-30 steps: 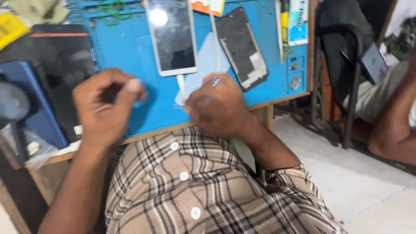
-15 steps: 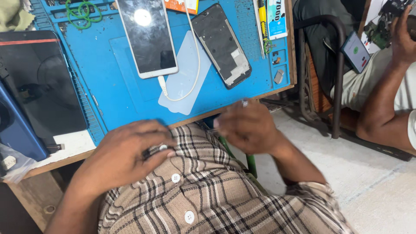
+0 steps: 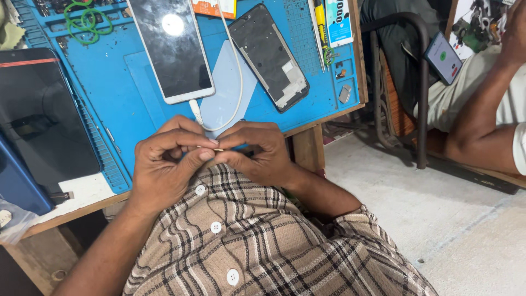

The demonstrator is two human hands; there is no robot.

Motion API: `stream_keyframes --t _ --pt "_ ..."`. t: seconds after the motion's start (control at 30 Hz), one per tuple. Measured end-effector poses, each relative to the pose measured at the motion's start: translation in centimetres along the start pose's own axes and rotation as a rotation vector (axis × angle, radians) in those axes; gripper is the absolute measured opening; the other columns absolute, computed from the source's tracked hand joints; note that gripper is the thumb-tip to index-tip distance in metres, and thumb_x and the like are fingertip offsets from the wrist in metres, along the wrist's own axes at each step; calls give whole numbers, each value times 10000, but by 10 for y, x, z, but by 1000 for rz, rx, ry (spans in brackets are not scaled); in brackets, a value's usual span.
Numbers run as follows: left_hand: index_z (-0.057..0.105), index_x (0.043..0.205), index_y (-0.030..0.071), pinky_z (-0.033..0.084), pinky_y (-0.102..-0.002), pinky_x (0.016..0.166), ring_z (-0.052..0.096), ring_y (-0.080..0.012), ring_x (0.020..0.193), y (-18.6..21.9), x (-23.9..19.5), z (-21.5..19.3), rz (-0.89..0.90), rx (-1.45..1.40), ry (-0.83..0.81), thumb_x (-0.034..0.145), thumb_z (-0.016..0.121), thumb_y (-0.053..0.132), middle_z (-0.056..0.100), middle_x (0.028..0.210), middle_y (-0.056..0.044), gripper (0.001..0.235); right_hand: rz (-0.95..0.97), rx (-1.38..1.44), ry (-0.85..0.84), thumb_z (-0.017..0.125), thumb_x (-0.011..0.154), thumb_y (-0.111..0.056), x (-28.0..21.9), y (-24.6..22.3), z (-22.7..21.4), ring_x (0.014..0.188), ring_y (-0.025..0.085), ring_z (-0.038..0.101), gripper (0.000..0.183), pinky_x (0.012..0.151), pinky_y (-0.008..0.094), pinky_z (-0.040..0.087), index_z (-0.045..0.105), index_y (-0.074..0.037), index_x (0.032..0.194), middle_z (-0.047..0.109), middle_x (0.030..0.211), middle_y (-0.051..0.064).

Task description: The person holds a white smartphone, navigates the touchscreen, and then uses a wooden stick to clean the charging port area. The person also handles a disassembled phone frame and a charging cable.

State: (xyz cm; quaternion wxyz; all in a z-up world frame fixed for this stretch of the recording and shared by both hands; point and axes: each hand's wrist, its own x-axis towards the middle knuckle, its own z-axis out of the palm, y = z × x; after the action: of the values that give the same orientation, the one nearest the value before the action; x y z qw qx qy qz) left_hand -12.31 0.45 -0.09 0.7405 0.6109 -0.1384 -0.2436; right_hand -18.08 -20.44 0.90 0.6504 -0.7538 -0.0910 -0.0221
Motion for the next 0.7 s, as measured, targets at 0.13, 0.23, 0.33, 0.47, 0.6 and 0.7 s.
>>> stream_keyframes --t 0.13,0.23,0.33,0.47,0.6,0.7 --pt "693 1144 -1 642 -287 893 747 -158 1018 -8 0 -6 118 -234 -55 1041 661 38 732 1193 -162 115 -121 -408 -18 851 891 -209 8 -14 -37 929 195 764 259 822 298 614 753 -51 1071 769 1050 92" --pt "681 1169 -41 672 -313 843 778 -192 921 -12 1 -9 26 -247 -16 1044 639 40 768 1065 -178 155 -95 -832 185 830 969 -271 22 -23 -78 1013 236 768 303 907 349 612 733 -76 1180 764 1184 101" --pt "676 1213 -58 655 -301 846 769 -199 905 -14 4 -11 -7 -195 31 1029 628 40 762 1042 -172 214 -92 -1161 229 910 800 -457 30 -24 -91 1131 341 686 686 946 447 556 673 -33 1285 693 1285 187" --pt "663 1260 -56 642 -299 904 766 -204 974 -15 8 -6 -31 -220 33 1021 615 19 747 1076 -169 255 61 -1258 192 976 649 -504 30 -13 -80 1146 400 631 900 920 496 511 658 -24 1341 625 1348 240" --pt "656 1274 -64 634 -314 957 753 -215 1029 -14 4 -9 -11 -275 26 1019 631 -7 725 1115 -171 263 80 -1155 244 928 774 -396 20 -6 -86 1170 338 668 731 987 447 535 641 -48 1350 664 1317 163" --pt "653 1280 -69 636 -319 943 753 -213 1016 -13 5 -11 46 -241 52 1025 638 -9 727 1120 -169 262 55 -1235 326 921 750 -410 14 -4 -96 1087 335 669 750 919 444 536 634 -44 1339 674 1241 168"
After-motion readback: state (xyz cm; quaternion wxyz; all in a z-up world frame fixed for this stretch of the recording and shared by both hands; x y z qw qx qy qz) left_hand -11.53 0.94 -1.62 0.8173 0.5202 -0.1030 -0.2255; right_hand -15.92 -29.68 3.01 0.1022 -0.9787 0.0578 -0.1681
